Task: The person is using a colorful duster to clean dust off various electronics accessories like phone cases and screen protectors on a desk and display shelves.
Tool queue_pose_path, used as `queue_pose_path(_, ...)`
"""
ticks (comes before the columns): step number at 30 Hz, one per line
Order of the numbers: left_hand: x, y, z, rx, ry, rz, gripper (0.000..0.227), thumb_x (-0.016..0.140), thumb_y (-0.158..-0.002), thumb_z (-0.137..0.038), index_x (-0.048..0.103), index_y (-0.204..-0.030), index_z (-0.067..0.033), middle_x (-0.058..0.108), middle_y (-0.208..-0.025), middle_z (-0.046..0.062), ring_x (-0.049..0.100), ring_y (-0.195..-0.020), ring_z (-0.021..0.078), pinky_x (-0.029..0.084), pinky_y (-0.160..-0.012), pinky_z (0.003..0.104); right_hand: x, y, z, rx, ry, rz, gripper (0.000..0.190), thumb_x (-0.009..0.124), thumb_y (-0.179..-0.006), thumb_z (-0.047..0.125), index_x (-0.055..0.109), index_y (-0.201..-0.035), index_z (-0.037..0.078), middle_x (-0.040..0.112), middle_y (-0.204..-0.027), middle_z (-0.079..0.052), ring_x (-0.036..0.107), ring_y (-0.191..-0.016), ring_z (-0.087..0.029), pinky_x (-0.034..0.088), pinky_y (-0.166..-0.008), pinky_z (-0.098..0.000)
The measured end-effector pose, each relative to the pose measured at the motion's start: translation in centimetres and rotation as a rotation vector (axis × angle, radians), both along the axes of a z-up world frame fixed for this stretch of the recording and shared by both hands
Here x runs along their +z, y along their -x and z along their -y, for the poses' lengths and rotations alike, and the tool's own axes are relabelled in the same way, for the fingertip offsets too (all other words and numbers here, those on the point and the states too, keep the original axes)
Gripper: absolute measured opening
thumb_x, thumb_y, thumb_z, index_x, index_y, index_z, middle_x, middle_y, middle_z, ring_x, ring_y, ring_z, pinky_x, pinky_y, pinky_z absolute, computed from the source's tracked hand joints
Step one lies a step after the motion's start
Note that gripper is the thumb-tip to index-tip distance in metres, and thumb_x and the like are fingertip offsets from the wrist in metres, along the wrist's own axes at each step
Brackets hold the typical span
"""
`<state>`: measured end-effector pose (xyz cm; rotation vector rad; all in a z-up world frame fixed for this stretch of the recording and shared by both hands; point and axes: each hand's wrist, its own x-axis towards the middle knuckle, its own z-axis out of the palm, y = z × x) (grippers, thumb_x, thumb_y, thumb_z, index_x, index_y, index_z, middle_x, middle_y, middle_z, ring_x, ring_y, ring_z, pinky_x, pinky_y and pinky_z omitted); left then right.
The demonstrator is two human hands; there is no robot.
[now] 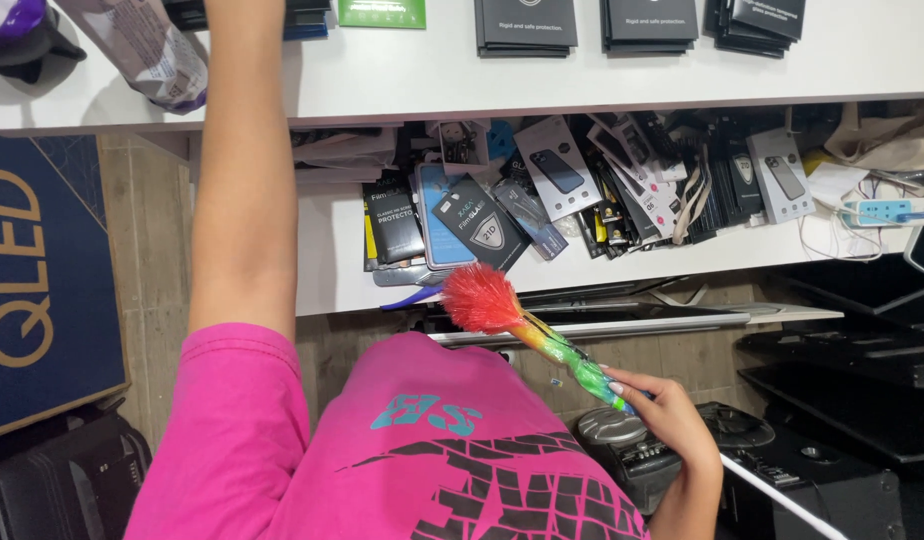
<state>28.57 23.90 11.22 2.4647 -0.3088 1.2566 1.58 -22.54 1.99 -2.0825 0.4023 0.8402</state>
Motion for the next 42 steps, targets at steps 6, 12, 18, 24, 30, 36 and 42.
queue_pose_path(6,0.0,3.6,-0.2,-0.013,-0.133,0.085,0.016,0.053,-0.110,-0.009,0.063,-0.102,-0.0004,0.053,-0.103,0.020,0.049,-0.086,0.0362,0.036,-0.074,0.044,-0.3,-0.5,-0.6,0.016,0.035,-0.057,0.037,0.068,-0.097,0.022,0.082,-0.131,0.019,0.082,-0.132,0.000,0.065,-0.085,-0.008,0.046,-0.071,-0.0239)
queue_pose_path(12,-17.6,11.8,4.5,-0.194,-0.009,-0.275,0.031,0.071,-0.104,-0.026,0.070,-0.076,-0.0126,0.063,-0.074,0.002,0.057,-0.071,0.0251,0.039,-0.064,0.039,1.1,-0.4,0.1,-0.043,0.164,-0.063,0.036,0.067,-0.100,0.017,0.083,-0.131,0.022,0.085,-0.114,0.003,0.040,-0.056,-0.010,0.035,-0.052,-0.0264)
queue_pose_path(18,-26.6,9.7,5.3,0.068,0.017,-0.777,0.062,0.087,-0.084,-0.051,0.066,-0.117,-0.0032,0.056,-0.101,0.011,0.058,-0.090,0.0293,0.039,-0.074,0.042,1.8,0.3,-0.6,0.036,0.347,-0.054,0.030,0.073,-0.098,0.035,0.081,-0.127,0.036,0.080,-0.128,-0.004,0.069,-0.125,-0.037,0.053,-0.104,-0.0486)
queue_pose_path(24,-27.3,7.1,8.2,0.228,-0.045,-1.051,0.083,0.096,-0.069,-0.052,0.058,-0.119,0.0007,0.056,-0.114,0.017,0.055,-0.108,0.0322,0.040,-0.086,0.045,1.0,2.7,-1.0,0.002,0.325,-0.061,0.031,0.073,-0.097,0.035,0.081,-0.127,0.037,0.081,-0.126,-0.006,0.070,-0.124,-0.035,0.055,-0.102,-0.0476)
queue_pose_path(30,-32.1,4.8,8.8,0.266,-0.004,-1.097,0.075,0.098,-0.066,-0.049,0.062,-0.112,-0.0021,0.058,-0.107,0.014,0.058,-0.102,0.0310,0.039,-0.083,0.043,-0.8,5.1,0.4,-0.064,0.325,-0.057,0.031,0.074,-0.096,0.033,0.082,-0.126,0.036,0.085,-0.090,-0.015,0.075,-0.068,-0.026,0.059,-0.077,-0.0402)
queue_pose_path(36,-30.2,4.5,7.5,0.037,0.215,-1.108,0.047,0.090,-0.083,-0.044,0.068,-0.097,-0.0048,0.067,-0.088,0.013,0.068,-0.090,0.0345,0.043,-0.082,0.049,-0.8,5.6,0.8,-0.091,0.293,-0.018,0.029,0.076,-0.095,0.028,0.083,-0.123,0.032,0.083,-0.083,-0.018,0.067,-0.057,-0.020,0.057,-0.064,-0.0354)
queue_pose_path(42,-28.5,4.9,6.3,-0.315,0.811,-1.003,0.025,0.069,-0.107,-0.027,0.056,-0.091,-0.0119,0.063,-0.062,0.004,0.073,-0.068,0.0196,0.052,-0.068,0.032,0.8,5.2,0.9,-0.137,0.200,0.048,0.031,0.076,-0.096,0.020,0.083,-0.126,0.026,0.084,-0.107,-0.017,0.068,-0.068,-0.020,0.058,-0.070,-0.0367)
